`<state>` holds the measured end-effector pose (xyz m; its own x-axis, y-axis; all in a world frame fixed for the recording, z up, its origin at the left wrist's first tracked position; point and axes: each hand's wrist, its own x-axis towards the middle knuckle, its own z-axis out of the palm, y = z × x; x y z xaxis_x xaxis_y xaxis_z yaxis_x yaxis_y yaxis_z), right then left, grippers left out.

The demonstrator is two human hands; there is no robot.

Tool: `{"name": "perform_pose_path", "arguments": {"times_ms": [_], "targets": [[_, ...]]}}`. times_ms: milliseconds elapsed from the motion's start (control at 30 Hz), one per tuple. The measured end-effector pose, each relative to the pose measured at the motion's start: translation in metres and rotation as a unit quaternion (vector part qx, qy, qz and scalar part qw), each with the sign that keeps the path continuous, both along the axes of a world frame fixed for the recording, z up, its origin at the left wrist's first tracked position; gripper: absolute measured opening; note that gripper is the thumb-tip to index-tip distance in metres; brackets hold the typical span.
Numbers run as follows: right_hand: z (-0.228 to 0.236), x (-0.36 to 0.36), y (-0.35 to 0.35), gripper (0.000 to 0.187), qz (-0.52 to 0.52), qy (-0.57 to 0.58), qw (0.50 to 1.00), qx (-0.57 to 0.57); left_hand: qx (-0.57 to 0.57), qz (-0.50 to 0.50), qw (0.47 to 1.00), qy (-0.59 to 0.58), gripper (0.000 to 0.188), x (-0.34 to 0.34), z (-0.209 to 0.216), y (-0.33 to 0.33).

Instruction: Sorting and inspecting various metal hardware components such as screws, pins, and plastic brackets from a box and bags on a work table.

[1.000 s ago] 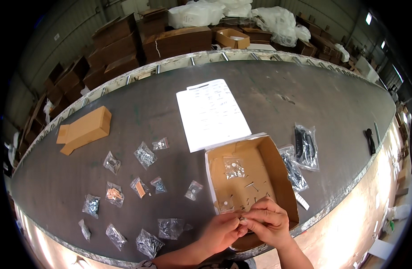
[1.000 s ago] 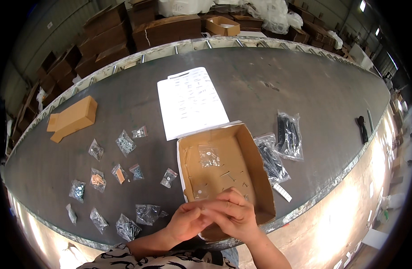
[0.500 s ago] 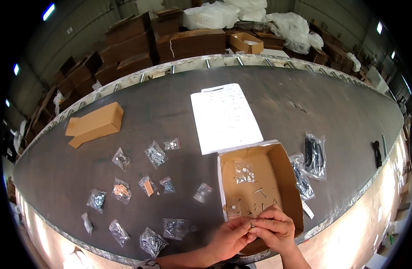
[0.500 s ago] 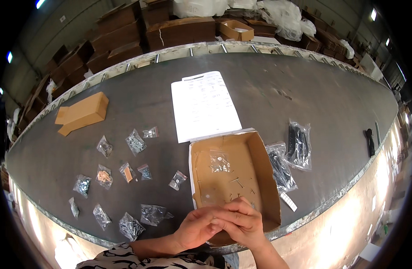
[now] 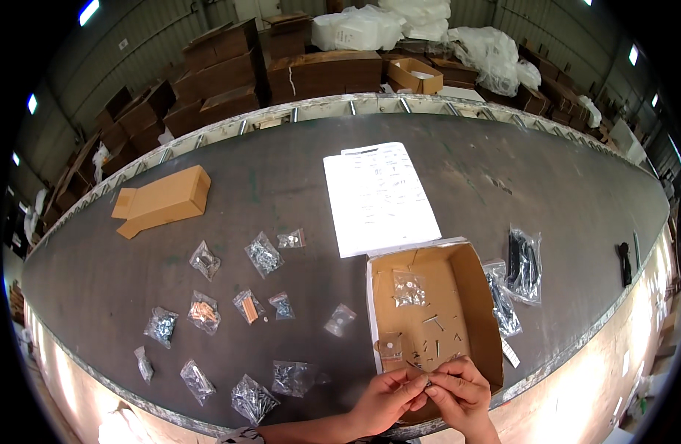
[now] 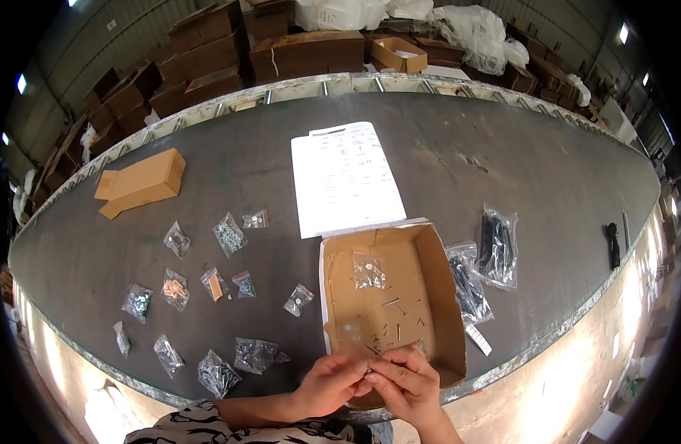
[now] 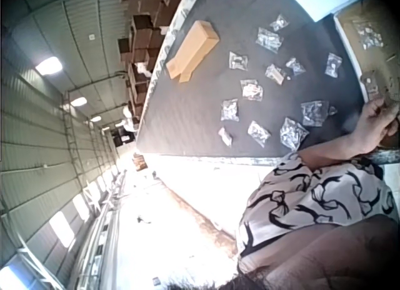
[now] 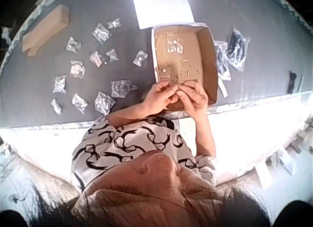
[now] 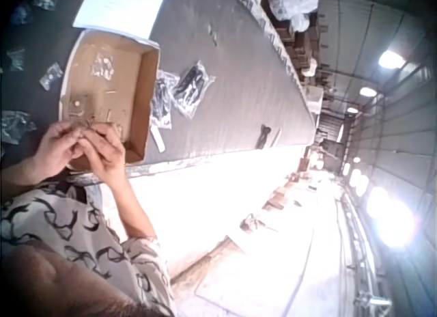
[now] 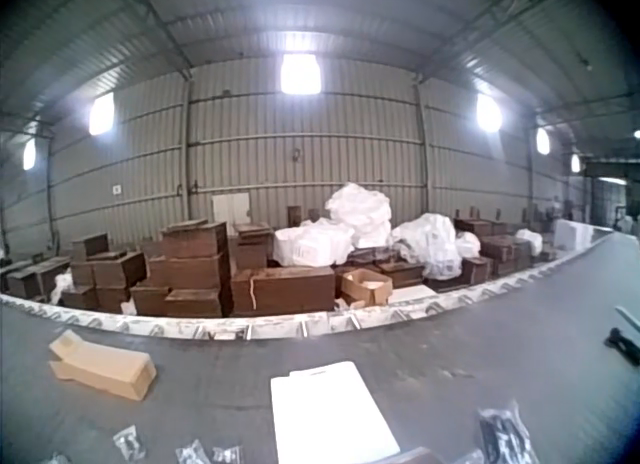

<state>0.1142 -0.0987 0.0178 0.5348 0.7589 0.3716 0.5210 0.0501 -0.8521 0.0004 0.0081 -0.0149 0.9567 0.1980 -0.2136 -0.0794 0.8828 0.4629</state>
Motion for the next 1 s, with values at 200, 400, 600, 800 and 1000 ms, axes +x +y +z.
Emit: {"name": "perform_pose_path", "arguments": {"times_ms": [200,400,600,800,1000], "targets": [[-0.004,-0.008,-0.009,0.020,-0.042,-0.008,0.999,-0.014,-0.112,-0.038,0.993,0.026,0.019,-0.003,-0.002,-0.006],[-0.004,-0.010,-0.009,0.019,-0.056,-0.026,0.998,0.001,-0.070,0.011,0.997,0.027,0.019,-0.003,-0.001,-0.016],[-0.011,-0.012,-0.014,0.021,-0.054,-0.020,0.998,0.006,-0.071,-0.015,0.996,0.048,0.020,-0.006,0.003,-0.015],[-0.002,0.006,-0.023,0.017,-0.073,0.036,0.995,-0.057,0.002,0.061,0.998,0.020,0.017,-0.015,0.006,0.011],[-0.002,0.028,-0.029,0.011,-0.110,0.005,0.978,-0.175,0.050,0.223,0.973,0.022,0.016,-0.034,-0.004,0.077]]}}
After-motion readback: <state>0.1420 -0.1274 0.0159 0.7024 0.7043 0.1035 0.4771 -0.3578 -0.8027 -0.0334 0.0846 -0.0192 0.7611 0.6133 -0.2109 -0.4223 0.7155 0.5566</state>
